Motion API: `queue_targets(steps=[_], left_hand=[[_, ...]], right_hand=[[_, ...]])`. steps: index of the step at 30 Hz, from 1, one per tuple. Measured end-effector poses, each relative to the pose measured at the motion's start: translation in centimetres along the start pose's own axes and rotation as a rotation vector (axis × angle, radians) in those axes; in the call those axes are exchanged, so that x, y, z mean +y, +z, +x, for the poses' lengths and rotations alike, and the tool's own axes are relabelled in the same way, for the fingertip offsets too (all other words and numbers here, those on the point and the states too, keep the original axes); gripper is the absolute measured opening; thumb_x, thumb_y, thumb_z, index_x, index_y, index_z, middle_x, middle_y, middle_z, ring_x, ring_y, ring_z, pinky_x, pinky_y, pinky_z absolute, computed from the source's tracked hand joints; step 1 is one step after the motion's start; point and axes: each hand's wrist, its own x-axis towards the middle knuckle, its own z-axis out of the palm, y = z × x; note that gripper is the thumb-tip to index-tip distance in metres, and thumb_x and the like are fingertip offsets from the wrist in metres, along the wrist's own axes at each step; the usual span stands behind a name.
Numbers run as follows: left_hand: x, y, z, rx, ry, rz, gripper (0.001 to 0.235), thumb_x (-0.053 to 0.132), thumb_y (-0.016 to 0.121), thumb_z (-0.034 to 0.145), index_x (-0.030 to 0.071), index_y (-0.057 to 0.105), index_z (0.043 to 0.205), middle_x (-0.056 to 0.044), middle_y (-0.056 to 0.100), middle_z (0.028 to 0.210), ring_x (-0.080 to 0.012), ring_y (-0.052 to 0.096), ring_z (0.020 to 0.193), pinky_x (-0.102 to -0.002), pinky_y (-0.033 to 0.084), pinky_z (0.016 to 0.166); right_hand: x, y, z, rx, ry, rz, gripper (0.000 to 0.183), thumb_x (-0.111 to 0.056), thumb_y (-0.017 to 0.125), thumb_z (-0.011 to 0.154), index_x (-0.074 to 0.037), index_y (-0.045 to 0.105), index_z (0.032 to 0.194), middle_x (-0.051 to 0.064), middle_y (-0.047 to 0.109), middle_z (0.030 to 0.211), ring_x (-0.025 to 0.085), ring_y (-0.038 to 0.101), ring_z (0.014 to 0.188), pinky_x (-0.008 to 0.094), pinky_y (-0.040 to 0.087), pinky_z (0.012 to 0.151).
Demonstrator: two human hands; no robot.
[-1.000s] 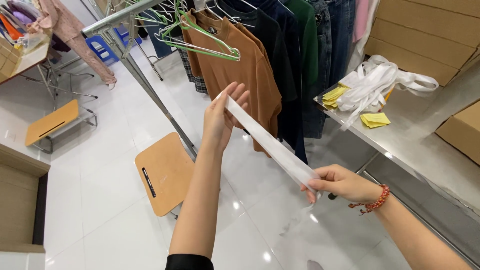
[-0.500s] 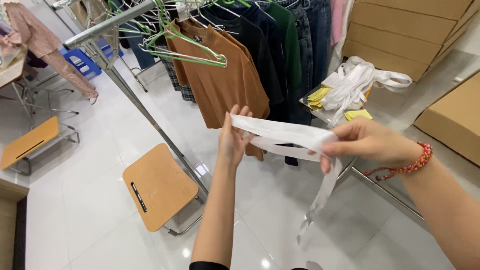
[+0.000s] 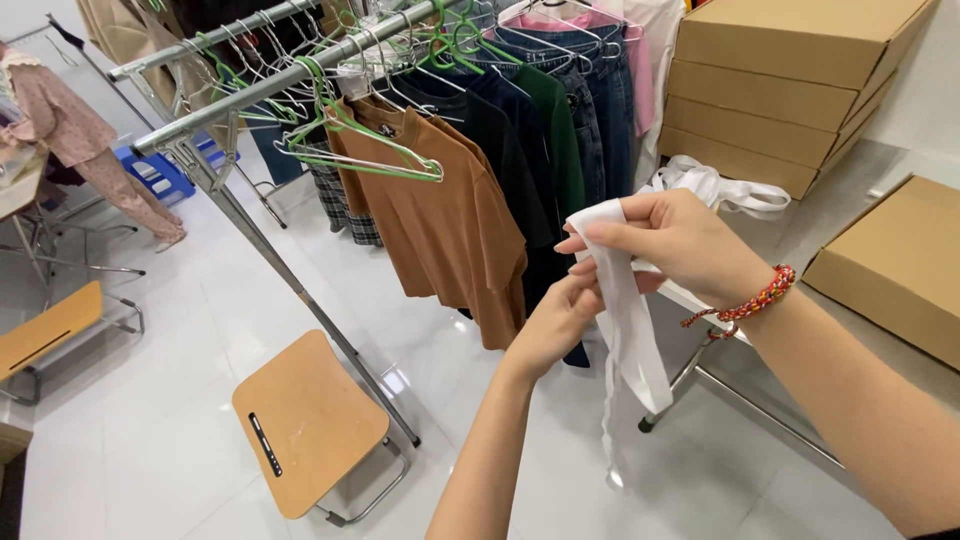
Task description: The person unpacks a brown t-shirt from a plastic bag, folds it, and hangs it on a clothing rack. They then pack a checkered garment into a cardboard box, close the box, and tie it with a white ribbon. The person also handles a plastic bag and a white ribbon separately.
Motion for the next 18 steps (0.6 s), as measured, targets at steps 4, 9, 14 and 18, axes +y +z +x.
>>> queue_targets(steps=[4,9,14,18], left_hand=[[0.7,0.9,-0.6,-0.029,-0.108,0.142,0.047,0.033,0.072,0.105,0.005,0.067,0.143,-0.013,0.078,0.117,-0.0179,0.071,0.115,-0.03,0.058,0.096],[-1.9,0.1,-3.0,-0.107,-0.297,0.093,0.039,0.027,0.064,0.111,0.003,0.069,0.141,-0.018,0.077,0.123,-0.0233,0.074,0.113,-0.03,0.06,0.095],[-5.6,-1.8,-5.1,-0.117,-0.406,0.103,0.038,0.024,0.051,0.118,0.0,0.066,0.142,-0.021,0.077,0.122,-0.0243,0.076,0.109,-0.03,0.052,0.108],[-6.9,-2.0,-6.1,-0.101,-0.383,0.164,0.035,0.02,0.048,0.119,0.0,0.068,0.139,-0.021,0.076,0.124,-0.0257,0.074,0.114,-0.032,0.048,0.112]], right_hand=[[0.2,-0.6,0.6,0.018,-0.024,0.098,0.032,-0.009,0.068,0.098,0.008,0.071,0.125,0.026,0.082,0.113,0.033,0.08,0.096,0.041,0.064,0.08],[-0.1,-2.5,2.1,0.031,-0.047,0.245,0.041,-0.008,0.063,0.098,0.004,0.063,0.137,0.025,0.076,0.126,0.033,0.077,0.107,0.044,0.064,0.091],[1.2,-4.9,4.6,0.038,-0.056,0.465,0.035,-0.012,0.062,0.103,0.003,0.067,0.134,0.013,0.076,0.128,0.021,0.076,0.111,0.039,0.064,0.101],[1.3,-5.0,4.9,0.022,-0.009,0.512,0.034,-0.016,0.061,0.104,0.0,0.068,0.134,0.012,0.076,0.128,0.021,0.076,0.114,0.041,0.063,0.104]])
